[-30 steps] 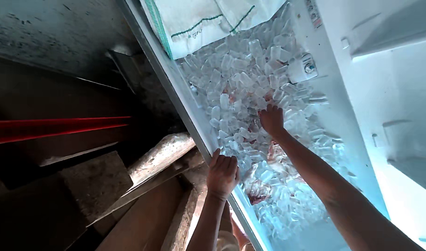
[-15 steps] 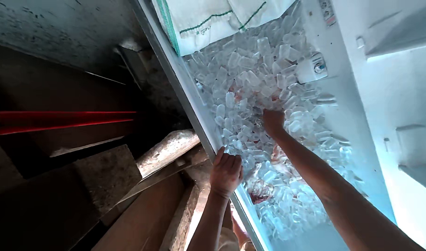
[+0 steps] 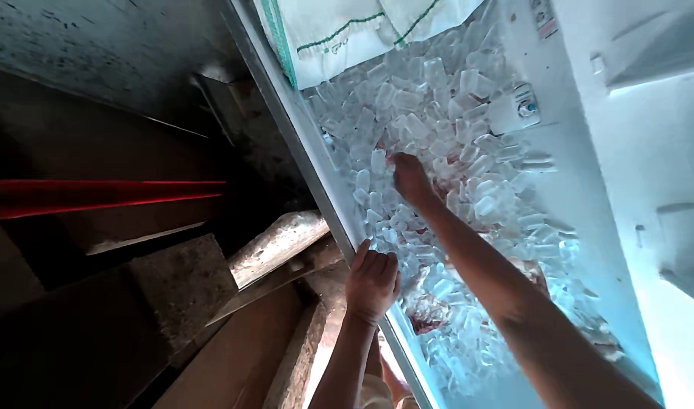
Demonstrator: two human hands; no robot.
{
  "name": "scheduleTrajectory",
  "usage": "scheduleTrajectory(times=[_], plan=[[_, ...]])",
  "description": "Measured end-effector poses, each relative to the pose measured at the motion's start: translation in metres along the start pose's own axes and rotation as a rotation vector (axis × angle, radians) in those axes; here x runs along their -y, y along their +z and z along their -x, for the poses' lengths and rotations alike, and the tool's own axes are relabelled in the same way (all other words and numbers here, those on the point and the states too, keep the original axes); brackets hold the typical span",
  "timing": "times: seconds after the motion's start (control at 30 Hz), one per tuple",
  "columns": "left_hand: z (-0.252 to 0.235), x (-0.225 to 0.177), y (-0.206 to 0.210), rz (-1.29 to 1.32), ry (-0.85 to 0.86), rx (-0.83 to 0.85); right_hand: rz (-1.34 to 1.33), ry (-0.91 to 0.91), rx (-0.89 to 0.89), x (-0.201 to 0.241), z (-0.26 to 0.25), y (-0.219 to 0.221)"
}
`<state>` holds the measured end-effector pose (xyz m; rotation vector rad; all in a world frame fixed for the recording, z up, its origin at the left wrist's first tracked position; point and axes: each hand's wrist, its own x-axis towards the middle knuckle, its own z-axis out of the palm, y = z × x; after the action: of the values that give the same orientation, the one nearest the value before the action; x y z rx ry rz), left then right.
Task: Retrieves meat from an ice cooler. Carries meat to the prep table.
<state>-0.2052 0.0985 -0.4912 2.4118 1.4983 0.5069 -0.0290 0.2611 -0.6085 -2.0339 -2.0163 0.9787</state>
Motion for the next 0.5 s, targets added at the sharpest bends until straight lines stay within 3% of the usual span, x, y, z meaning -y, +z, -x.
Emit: scheduleTrajectory(times=[0.2, 0.5], plan=[[0.0, 0.0, -0.001, 0.012, -0.015, 0.01, 0.228, 0.275, 0.094, 0.039, -0.045, 0.017], [0.0, 0.0, -0.002, 0.02, -0.011, -0.002, 0.301, 0.28, 0.183, 0.034, -0.054, 0.012]])
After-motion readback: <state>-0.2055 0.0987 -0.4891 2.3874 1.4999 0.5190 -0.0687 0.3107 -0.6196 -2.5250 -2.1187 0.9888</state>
